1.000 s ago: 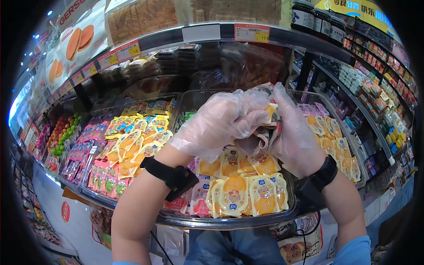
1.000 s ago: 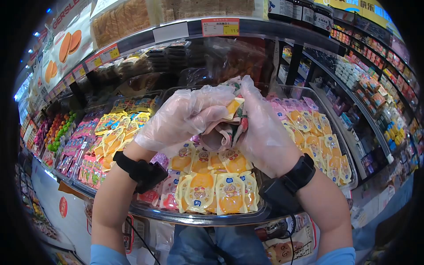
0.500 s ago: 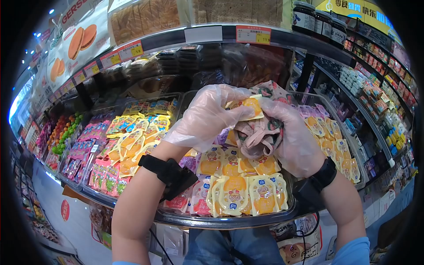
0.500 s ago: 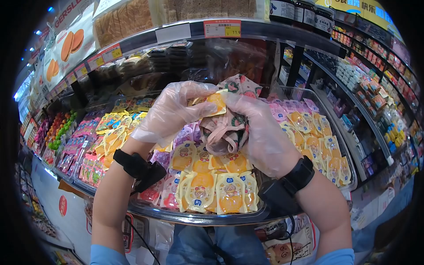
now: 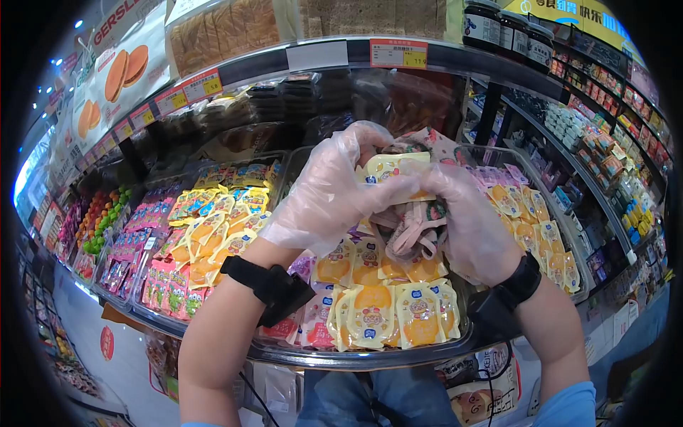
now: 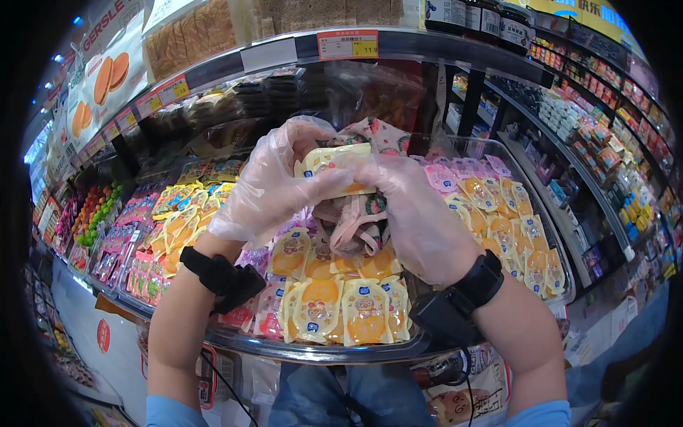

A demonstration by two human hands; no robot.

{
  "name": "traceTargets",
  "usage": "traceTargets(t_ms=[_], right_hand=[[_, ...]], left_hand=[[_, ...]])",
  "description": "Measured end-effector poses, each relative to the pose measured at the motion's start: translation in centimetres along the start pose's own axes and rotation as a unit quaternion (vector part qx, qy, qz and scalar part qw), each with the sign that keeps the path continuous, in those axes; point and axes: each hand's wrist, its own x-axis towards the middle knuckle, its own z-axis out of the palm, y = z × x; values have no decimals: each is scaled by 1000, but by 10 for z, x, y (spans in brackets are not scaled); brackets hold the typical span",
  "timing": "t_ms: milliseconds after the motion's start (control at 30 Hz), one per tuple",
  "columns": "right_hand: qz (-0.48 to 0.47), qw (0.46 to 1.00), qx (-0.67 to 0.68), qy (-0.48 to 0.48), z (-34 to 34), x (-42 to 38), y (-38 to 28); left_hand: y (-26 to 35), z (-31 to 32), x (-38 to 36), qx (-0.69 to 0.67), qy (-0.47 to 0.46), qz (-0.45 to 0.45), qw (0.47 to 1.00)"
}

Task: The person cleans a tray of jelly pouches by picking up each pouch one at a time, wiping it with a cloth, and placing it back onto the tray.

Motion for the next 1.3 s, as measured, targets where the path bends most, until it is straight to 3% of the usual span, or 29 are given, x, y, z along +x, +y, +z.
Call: traceTargets(t_ms=[33, 100, 233, 333, 433, 467, 533, 567, 667, 733, 867, 933, 967, 1033, 1133, 1200, 1233, 1300], right_hand=[[-32, 998, -54, 6, 0, 0, 0], [-8, 999, -16, 33, -3, 4, -2], [26, 993, 6, 116, -4, 10, 1], [45, 994, -20, 97, -8, 6, -1], [67, 992, 40, 95, -9, 8, -3], [67, 992, 40, 96, -7, 8, -3], [41, 988, 112, 96, -1, 9, -5], [42, 988, 112, 96, 3, 8, -7], [13, 976, 207, 68, 11, 7, -9], [-42, 984, 150, 81, 8, 5, -7], [8, 992, 126, 8, -4, 7, 0], [-76, 997, -15, -5, -3, 10, 4], [-75, 997, -16, -7, -3, 10, 4], [20, 995, 73, 62, -5, 10, 1], [52, 990, -2, 128, -2, 7, 1], [37, 994, -23, 98, -5, 5, 1], [22, 996, -45, 68, -7, 4, 1], [26, 996, -60, 62, -8, 5, 0]], left_hand=[[4, -3, 0, 0, 0, 0, 1000], [15, -10, 2, 212, -22, -136, 967], [-6, -12, 2, 104, -27, -119, 987], [-3, -10, 1, 110, 19, -118, 987], [-4, -8, 2, 71, 129, 67, 987], [-3, -7, 3, 70, 128, 67, 987], [3, -8, 3, 247, 128, 220, 935], [10, -11, 1, 319, 84, 251, 910], [0, 1, 0, 261, 36, 285, 922], [5, 1, -3, 237, 3, 257, 937], [7, -1, -4, 176, -49, 208, 961], [4, -1, -2, 144, -61, 182, 971], [-4, 0, 1, 166, -40, 188, 967], [-9, 0, 2, 188, -19, 194, 963], [-7, 2, -1, 272, 30, 176, 946], [-3, 3, -1, 189, 31, -29, 981], [-3, 1, -1, 190, 31, -29, 981], [-1, -2, 0, 115, -15, -157, 981]])
